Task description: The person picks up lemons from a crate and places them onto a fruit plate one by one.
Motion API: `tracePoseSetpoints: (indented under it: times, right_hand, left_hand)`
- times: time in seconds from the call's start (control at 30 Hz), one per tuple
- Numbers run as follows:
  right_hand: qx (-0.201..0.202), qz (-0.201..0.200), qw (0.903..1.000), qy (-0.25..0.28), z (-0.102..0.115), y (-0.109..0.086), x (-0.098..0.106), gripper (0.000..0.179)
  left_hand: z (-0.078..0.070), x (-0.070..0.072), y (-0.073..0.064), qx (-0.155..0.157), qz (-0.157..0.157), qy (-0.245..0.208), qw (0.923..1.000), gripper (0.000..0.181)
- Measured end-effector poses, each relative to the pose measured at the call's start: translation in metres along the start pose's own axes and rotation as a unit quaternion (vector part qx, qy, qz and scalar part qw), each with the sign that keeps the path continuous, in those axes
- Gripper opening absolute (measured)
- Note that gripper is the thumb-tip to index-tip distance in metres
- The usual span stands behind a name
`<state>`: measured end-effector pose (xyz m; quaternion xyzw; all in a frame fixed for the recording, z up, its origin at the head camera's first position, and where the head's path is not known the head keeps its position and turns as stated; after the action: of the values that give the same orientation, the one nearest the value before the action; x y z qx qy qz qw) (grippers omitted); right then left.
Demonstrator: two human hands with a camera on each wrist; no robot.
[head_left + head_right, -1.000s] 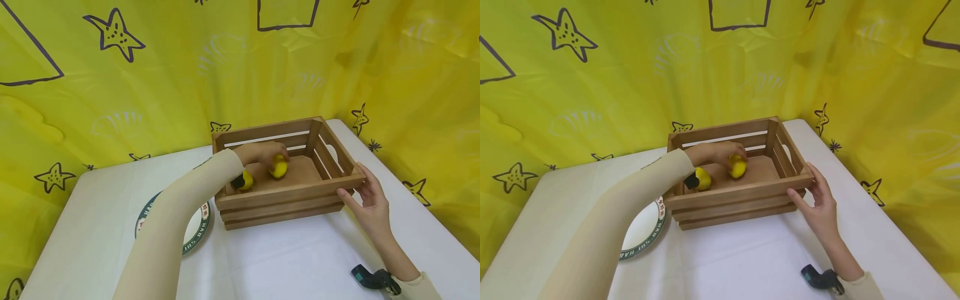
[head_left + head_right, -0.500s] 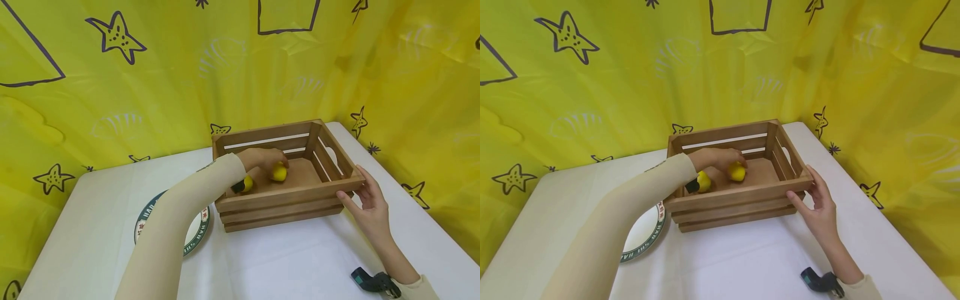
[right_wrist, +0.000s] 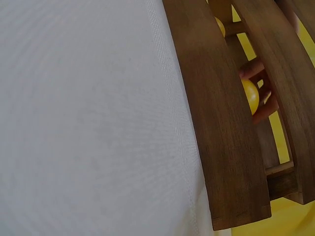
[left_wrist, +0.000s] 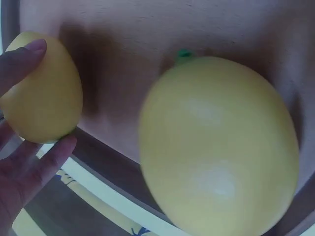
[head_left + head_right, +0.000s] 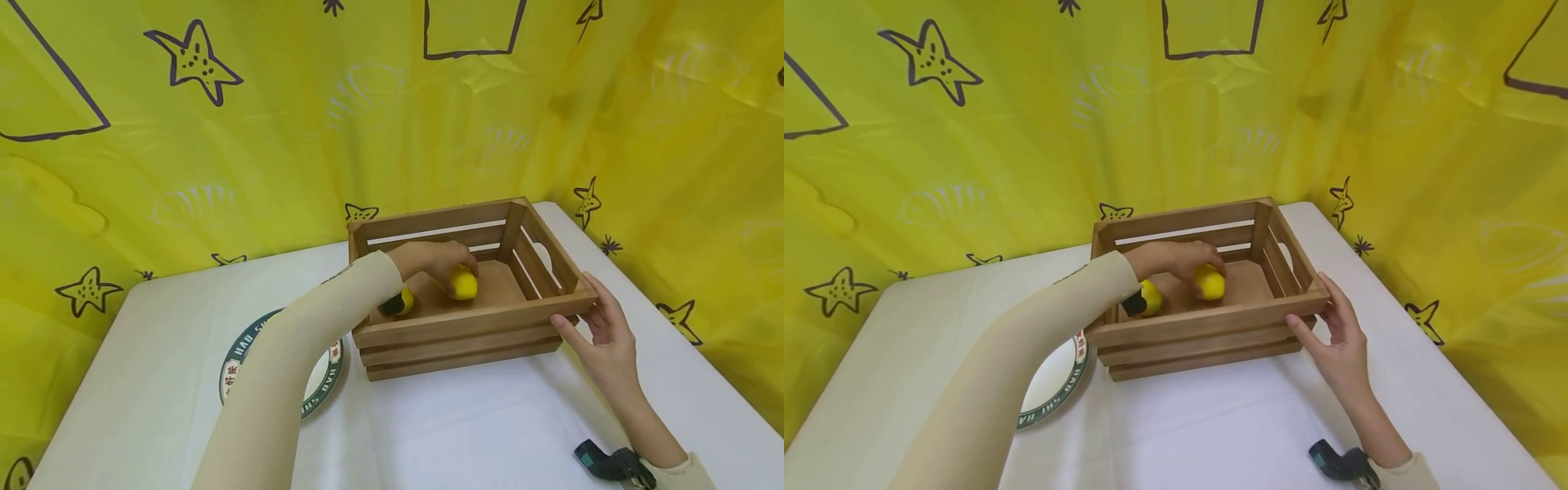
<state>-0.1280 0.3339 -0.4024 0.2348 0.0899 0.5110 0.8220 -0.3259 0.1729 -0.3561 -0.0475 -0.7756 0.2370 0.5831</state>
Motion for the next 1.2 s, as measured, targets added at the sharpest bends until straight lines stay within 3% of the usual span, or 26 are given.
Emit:
tracePoseSetpoints:
  times: [0.53,0.83,1.2]
  right_hand:
    - [0.018,0.012,0.9994,0.027,0.001,0.001,0.003,0.079]
    - [0.008,0.006,0.9984,0.055,0.0,0.0,-0.001,0.079]
    - [-0.008,-0.001,0.9995,0.031,0.001,-0.001,0.0,0.08]
  left_hand:
    - [-0.005,0.011,-0.003,-0.01,-0.037,-0.01,0.9992,0.051]
    - [-0.003,0.017,-0.008,-0.02,-0.07,-0.095,0.9928,0.048]
    - [-0.007,0.032,-0.016,-0.026,-0.107,-0.056,0.9923,0.047]
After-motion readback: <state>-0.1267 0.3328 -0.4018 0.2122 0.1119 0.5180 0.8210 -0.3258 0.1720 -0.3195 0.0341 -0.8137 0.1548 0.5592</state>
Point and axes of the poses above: each hand's wrist, its own y-axis towards the middle knuckle, its own x-axis out of the back of the hand, z = x × y, the point moved 4 cm from there along y, towards the middle knuckle, and after that the axes turned 2 degrees about z, right-handed, at the moved point
